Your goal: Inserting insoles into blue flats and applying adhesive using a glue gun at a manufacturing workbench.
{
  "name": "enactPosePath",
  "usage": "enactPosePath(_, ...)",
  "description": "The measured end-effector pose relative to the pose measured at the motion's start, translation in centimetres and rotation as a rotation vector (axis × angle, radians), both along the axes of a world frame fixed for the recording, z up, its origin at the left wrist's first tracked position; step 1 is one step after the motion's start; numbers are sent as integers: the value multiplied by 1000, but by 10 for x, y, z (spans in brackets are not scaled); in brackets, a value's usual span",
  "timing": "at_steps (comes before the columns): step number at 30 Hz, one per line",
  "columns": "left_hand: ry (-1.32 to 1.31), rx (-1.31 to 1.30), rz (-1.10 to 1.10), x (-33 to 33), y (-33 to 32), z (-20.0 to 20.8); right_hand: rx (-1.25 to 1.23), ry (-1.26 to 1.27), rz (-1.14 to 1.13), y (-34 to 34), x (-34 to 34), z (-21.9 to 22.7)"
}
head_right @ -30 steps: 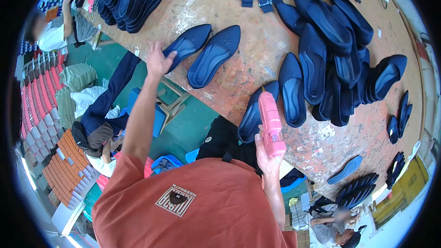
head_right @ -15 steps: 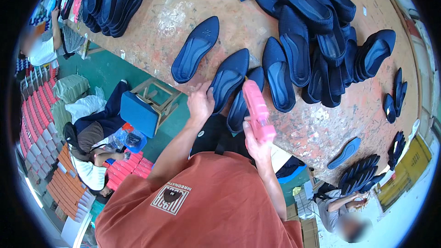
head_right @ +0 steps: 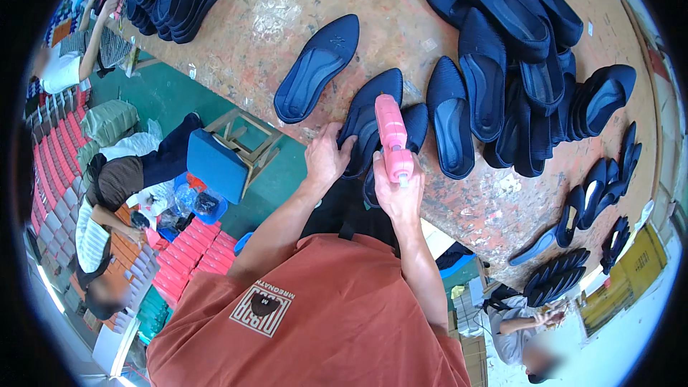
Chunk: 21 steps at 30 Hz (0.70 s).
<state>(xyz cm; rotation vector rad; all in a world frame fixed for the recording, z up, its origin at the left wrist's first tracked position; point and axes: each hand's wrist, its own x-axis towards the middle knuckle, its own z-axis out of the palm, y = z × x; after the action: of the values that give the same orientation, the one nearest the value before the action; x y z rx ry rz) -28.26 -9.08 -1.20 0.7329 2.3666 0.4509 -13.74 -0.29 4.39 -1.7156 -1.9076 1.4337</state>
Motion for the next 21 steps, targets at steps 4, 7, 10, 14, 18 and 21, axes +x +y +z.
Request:
enactPosePath(4,-18,-4,-10,-3,1,0,18,-24,-21,-1,-3,1)
enactPosePath(7,-26,2,-18,-4,0,-2,-21,-58,-5,-2,-1,4)
enactPosePath(10,-28,10,-27,-5,0,-3,2,-57,-27,-4,1,9)
enactPosePath(14,-20,4,-33,-4,0,-3,1,-103,-3,-4,3,13)
enactPosePath(18,-27,32,-44,-4,-2,-4,33,-82,55,-4,-8,15)
enactPosePath(21,-42,15,-33,-4,0,-2,61,-88,62,-4,-7,16)
